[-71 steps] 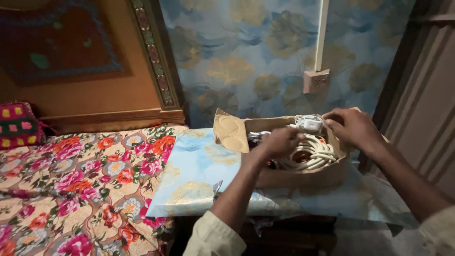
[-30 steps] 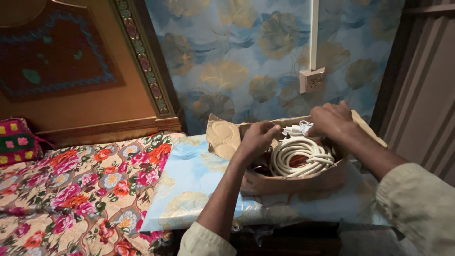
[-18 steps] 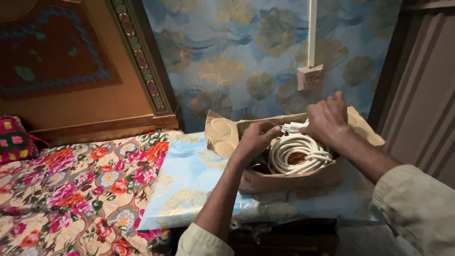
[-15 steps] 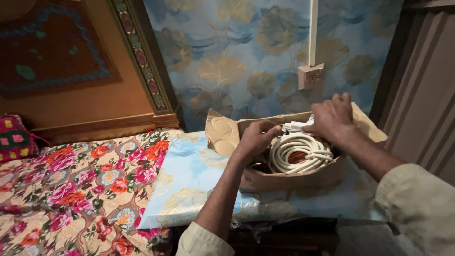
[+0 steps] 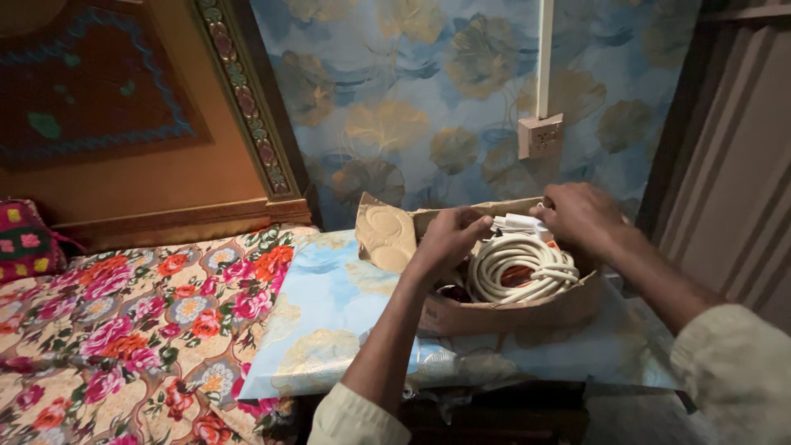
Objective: The person organizes various electronic accessories by hand. They coil a white power cord and place it into a cardboard box, then handle several white chargers and a black adapter, arranging them inside the box.
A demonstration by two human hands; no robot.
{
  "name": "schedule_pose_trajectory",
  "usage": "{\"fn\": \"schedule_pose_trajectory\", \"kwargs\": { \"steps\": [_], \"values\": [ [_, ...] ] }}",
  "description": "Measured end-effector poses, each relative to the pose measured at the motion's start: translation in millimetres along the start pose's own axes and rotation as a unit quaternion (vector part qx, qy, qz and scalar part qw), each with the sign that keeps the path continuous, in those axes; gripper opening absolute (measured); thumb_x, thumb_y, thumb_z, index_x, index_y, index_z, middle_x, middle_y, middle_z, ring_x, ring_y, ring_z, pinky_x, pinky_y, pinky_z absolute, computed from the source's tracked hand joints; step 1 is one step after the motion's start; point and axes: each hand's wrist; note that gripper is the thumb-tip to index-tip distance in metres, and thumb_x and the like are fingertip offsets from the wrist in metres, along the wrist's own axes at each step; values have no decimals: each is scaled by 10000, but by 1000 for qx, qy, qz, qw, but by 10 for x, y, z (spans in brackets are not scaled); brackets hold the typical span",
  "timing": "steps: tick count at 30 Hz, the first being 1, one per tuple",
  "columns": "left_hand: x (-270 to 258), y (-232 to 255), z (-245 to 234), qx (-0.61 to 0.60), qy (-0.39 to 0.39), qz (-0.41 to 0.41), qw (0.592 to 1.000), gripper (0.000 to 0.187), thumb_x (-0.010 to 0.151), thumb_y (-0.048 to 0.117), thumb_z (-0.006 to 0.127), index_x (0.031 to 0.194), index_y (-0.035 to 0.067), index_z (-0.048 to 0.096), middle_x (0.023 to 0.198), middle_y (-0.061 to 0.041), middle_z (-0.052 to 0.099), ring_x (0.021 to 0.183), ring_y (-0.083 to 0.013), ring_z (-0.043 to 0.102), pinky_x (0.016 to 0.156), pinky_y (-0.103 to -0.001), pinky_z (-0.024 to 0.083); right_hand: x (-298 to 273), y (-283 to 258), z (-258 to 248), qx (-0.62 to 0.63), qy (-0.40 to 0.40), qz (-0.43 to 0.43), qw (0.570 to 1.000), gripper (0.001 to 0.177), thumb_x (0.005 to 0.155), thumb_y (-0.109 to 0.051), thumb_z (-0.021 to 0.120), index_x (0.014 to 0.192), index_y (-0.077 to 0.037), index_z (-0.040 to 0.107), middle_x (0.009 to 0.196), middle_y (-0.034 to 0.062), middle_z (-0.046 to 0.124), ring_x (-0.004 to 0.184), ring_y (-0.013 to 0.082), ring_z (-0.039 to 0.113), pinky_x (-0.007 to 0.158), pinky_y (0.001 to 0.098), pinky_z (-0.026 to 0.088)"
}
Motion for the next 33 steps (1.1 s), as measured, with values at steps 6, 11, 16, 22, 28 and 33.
{"fn": "schedule_pose_trajectory", "kwargs": {
  "steps": [6, 11, 16, 22, 28, 33],
  "values": [
    [473, -99, 204, -21, -14, -8, 1000, 374, 950, 315, 676, 1125, -10, 736, 949, -142, 803, 734, -198, 740, 673, -362, 619, -248, -8, 151, 71, 119, -21, 990, 247, 1006, -276, 598, 1096, -99, 745, 1070, 159, 755, 1016, 399, 692, 943, 519, 531],
    [822, -199, 506, 36, -27, 27, 999, 329, 893, 255, 726, 1152, 54, 759, 1026, -123, 796, 852, -211, 776, 746, -348, 629, -348, -115, 69, 76, 120, 10, 990, 266, 908, -301, 686, 1125, -169, 764, 974, 195, 753, 962, 403, 720, 956, 522, 538],
    [1016, -387, 663, 76, -63, 82, 992, 416, 781, 239, 823, 1153, 58, 777, 1035, -147, 804, 931, -231, 780, 840, -355, 616, -357, -94, 124, 86, 166, 8, 982, 239, 921, -286, 696, 1089, -125, 752, 886, 265, 727, 898, 470, 702, 874, 559, 555],
    [951, -274, 747, 56, -101, 52, 992, 598, 689, 259, 896, 1234, 81, 724, 1097, -165, 773, 977, -276, 768, 837, -380, 615, -298, -83, 142, 105, 163, 33, 980, 256, 938, -279, 695, 1130, -109, 684, 885, 267, 720, 901, 479, 702, 797, 566, 568],
    [949, -189, 740, 96, -113, 188, 971, 647, 644, 278, 913, 1237, 90, 737, 1096, -183, 779, 996, -321, 748, 846, -407, 590, -268, -90, 176, 115, 155, 37, 980, 334, 874, -205, 707, 1193, -131, 641, 921, 221, 749, 947, 419, 730, 843, 533, 567],
    [843, -87, 665, 85, -64, 120, 987, 519, 598, 247, 956, 1029, 19, 781, 950, -199, 785, 876, -298, 771, 780, -405, 610, -239, -60, 232, 186, 170, 40, 967, 283, 1011, -216, 636, 1273, -109, 624, 998, 258, 730, 985, 450, 707, 816, 546, 550]
  ]
}}
Point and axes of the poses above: each hand's wrist, its own x-axis towards the middle knuckle, its own z-axis out of the palm, y = z × x
